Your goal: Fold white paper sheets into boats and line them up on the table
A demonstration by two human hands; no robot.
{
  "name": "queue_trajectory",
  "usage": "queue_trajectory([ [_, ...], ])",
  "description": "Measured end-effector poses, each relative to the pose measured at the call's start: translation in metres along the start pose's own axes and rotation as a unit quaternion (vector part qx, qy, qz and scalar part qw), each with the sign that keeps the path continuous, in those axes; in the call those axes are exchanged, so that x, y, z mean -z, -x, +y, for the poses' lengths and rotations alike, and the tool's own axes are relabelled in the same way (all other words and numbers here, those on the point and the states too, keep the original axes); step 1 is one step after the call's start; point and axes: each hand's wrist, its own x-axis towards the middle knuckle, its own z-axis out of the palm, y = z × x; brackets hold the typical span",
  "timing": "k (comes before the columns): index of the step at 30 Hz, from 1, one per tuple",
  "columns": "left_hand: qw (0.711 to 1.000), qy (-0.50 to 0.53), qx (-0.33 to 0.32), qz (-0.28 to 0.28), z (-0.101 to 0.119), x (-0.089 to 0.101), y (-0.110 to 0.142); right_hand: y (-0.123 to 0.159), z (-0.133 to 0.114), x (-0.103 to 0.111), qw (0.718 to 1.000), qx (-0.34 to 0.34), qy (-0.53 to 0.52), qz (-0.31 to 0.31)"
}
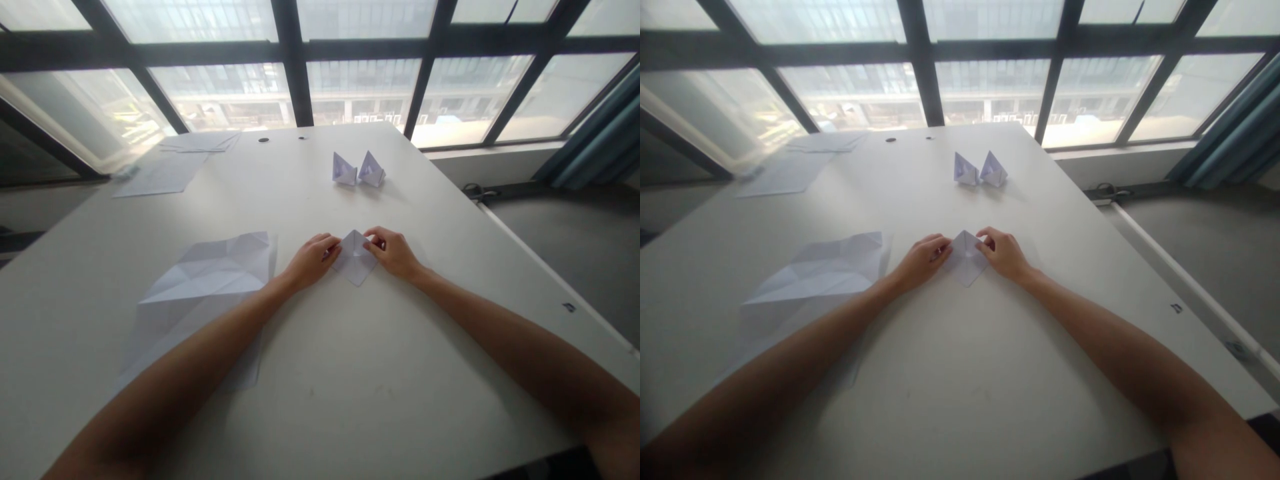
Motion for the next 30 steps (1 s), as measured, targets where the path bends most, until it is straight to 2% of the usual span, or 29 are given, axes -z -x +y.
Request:
queue_trajectory([
  [3,0.999,-0.016,0.025,0.013,-0.001,-0.002,0.001,0.000,0.002,-0.002,0.998,0.004,0.061,0.011],
  [7,0.995,-0.089,0.043,0.018,-0.005,-0.004,0.001,0.001,0.002,-0.002,0.986,0.024,0.163,0.020],
  [11,0.988,-0.139,0.071,0.011,-0.007,-0.006,0.002,0.002,0.001,-0.002,0.981,0.019,0.192,0.013],
  [15,0.989,-0.131,0.063,-0.003,-0.007,-0.006,0.003,0.002,0.001,-0.003,0.980,0.022,0.200,0.004],
  [21,0.995,-0.078,0.067,-0.005,-0.009,-0.004,0.000,0.002,-0.001,-0.003,0.983,0.038,0.180,-0.015],
  [25,0.998,0.013,0.066,0.016,-0.006,-0.003,0.000,0.001,-0.001,-0.002,0.994,0.043,0.101,-0.012],
  [27,0.996,0.054,0.065,0.042,-0.003,-0.002,0.000,0.001,-0.003,-0.002,0.998,0.032,0.046,-0.008],
  [30,0.990,0.061,0.045,0.121,0.005,0.001,0.001,0.001,-0.010,0.000,0.998,0.057,0.013,0.029],
])
